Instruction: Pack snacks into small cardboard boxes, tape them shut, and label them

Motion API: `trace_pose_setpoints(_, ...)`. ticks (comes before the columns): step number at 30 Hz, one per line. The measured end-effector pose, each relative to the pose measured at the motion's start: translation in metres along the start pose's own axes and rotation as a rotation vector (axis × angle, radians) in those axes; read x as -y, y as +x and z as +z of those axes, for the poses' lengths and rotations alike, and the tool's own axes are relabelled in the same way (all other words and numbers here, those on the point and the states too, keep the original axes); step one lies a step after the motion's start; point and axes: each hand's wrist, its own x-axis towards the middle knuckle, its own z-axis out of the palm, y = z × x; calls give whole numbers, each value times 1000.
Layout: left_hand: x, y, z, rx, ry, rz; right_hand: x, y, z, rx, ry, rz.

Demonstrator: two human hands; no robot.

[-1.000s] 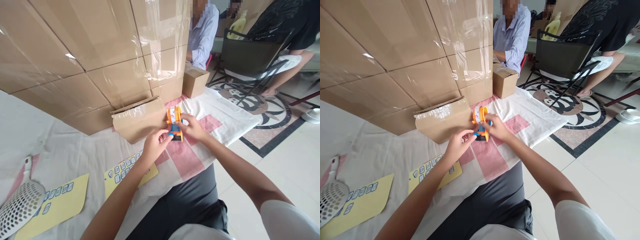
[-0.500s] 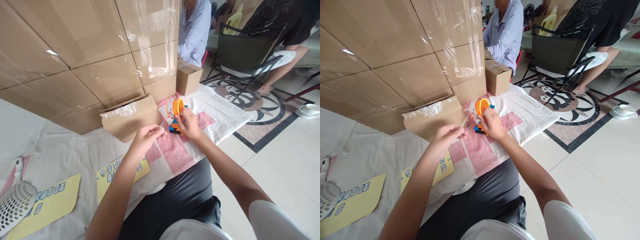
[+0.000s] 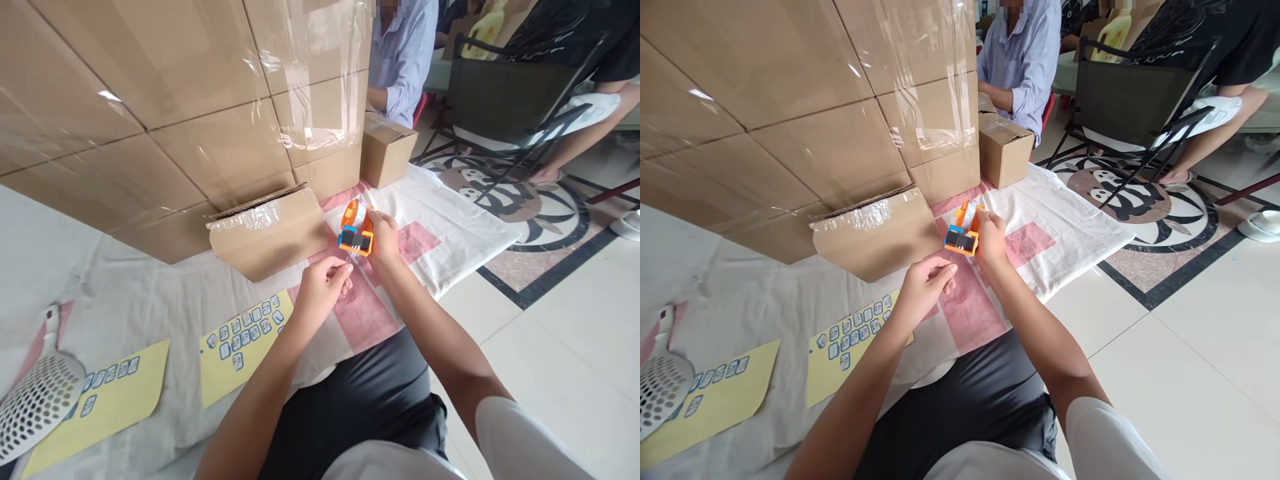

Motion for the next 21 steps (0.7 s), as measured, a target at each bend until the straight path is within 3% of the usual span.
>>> trace_pose_setpoints(3, 6, 0, 4, -19, 25, 8, -6, 5, 0, -40, 14, 1)
trace_pose_setpoints(9, 19, -14, 3, -169, 80, 15, -22, 18, 7, -36, -22, -39)
trace_pose_setpoints(15, 26, -14, 9, -145, 15, -21, -35, 11, 6, -22, -31, 17)
trace_pose_setpoints(19, 37, -18, 8, -107, -21, -60, -19, 33, -3, -20, -95, -41)
trace_pose_setpoints(21, 43, -25, 1, -142, -41, -80, -5, 51, -10, -17, -146, -112)
